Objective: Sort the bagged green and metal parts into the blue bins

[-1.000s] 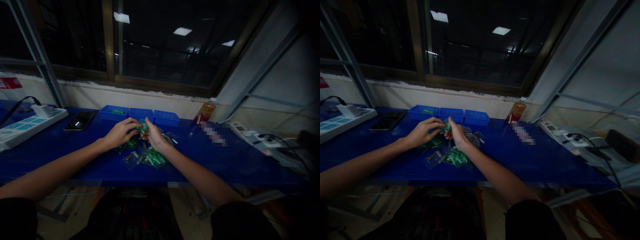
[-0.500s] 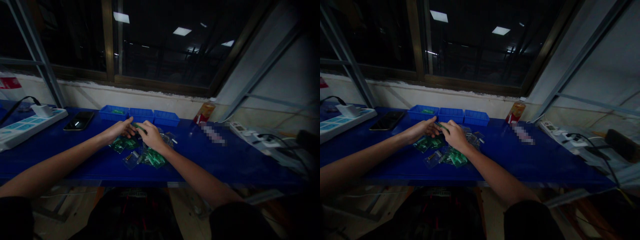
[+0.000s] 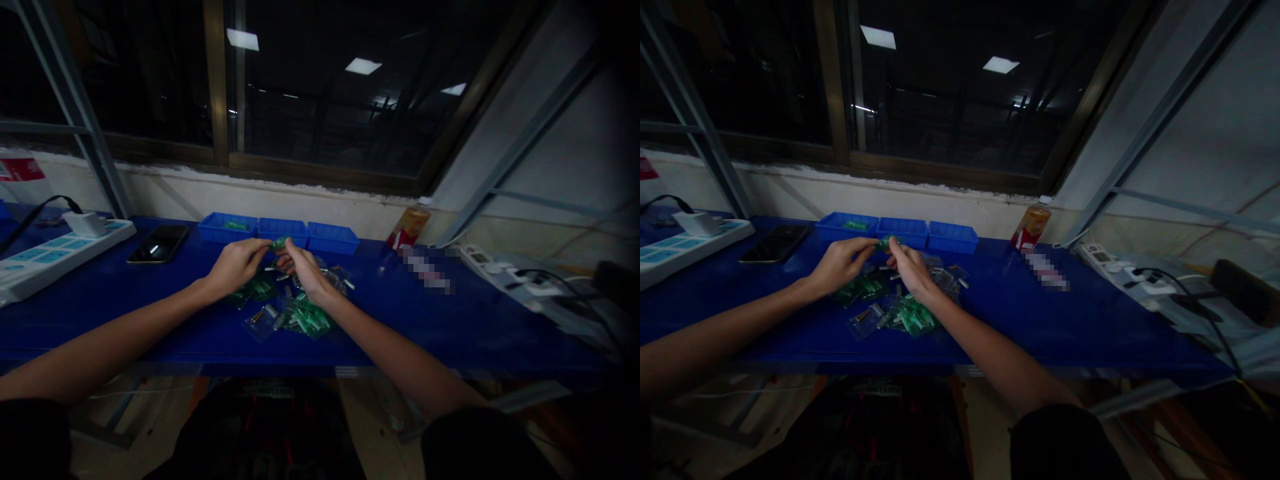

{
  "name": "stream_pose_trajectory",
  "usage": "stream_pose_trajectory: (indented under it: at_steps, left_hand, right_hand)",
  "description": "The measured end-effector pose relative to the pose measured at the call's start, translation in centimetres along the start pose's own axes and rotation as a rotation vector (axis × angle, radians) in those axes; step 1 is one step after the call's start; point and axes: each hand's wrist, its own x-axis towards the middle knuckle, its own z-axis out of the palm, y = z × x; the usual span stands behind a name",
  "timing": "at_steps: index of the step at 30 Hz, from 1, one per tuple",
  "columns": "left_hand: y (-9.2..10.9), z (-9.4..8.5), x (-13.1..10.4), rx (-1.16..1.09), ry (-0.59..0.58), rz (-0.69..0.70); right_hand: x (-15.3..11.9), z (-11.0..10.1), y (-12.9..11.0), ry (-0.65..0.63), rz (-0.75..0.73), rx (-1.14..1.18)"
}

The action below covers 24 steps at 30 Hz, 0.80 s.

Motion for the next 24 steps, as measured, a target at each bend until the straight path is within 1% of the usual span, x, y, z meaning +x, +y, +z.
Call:
stream_pose_trajectory:
  at_steps: [2, 5, 7, 10, 12, 13, 16, 18, 19, 21, 23, 24]
  left_hand:
    - [0.2, 0.2, -0.1, 0.019, -0.052, 0.097]
    - [0.1, 0.4, -0.1, 0.020, -0.091, 0.126]
    - [0.0, 0.3, -0.1, 0.000, -0.112, 0.118]
    - [0.0, 0.1, 0.1, -0.088, -0.145, 0.061]
    - [0.1, 0.0, 0.2, -0.214, -0.149, -0.042]
    - [0.1, 0.0, 0.3, -0.308, -0.144, -0.122]
    - [0.2, 0.0, 0.6, -0.662, -0.130, -0.443]
    - [0.1, 0.0, 0.8, -0.861, -0.171, -0.644]
    - [0.1, 0.0, 0.8, -0.928, -0.200, -0.715]
    - [-0.1, 0.0, 0.9, -1.007, -0.233, -0.797]
    - [-0.2, 0.0, 1.0, -1.038, -0.206, -0.811]
    - [-0.2, -0.1, 1.0, -1.045, -0.185, -0.792]
  right_hand:
    - [0.1, 0.1, 0.2, -0.032, 0.094, 0.152]
    - [0.1, 0.3, 0.4, -0.022, 0.118, 0.223]
    - [0.1, 0.3, 0.5, -0.017, 0.074, 0.191]
    - [0.0, 0.2, 0.7, -0.002, -0.083, 0.003]
    - [-0.1, 0.1, 0.8, 0.031, -0.188, -0.177]
    - [-0.1, 0.0, 0.8, 0.045, -0.231, -0.264]
    - [-0.2, -0.2, 0.7, 0.045, -0.376, -0.470]
    - [-0.3, -0.3, 0.6, 0.010, -0.463, -0.576]
    - [-0.4, -0.4, 0.6, -0.010, -0.490, -0.623]
    - [-0.5, -0.5, 0.5, -0.045, -0.507, -0.701]
    - [-0.5, -0.5, 0.6, -0.066, -0.498, -0.732]
    - [-0.5, -0.5, 0.6, -0.072, -0.491, -0.729]
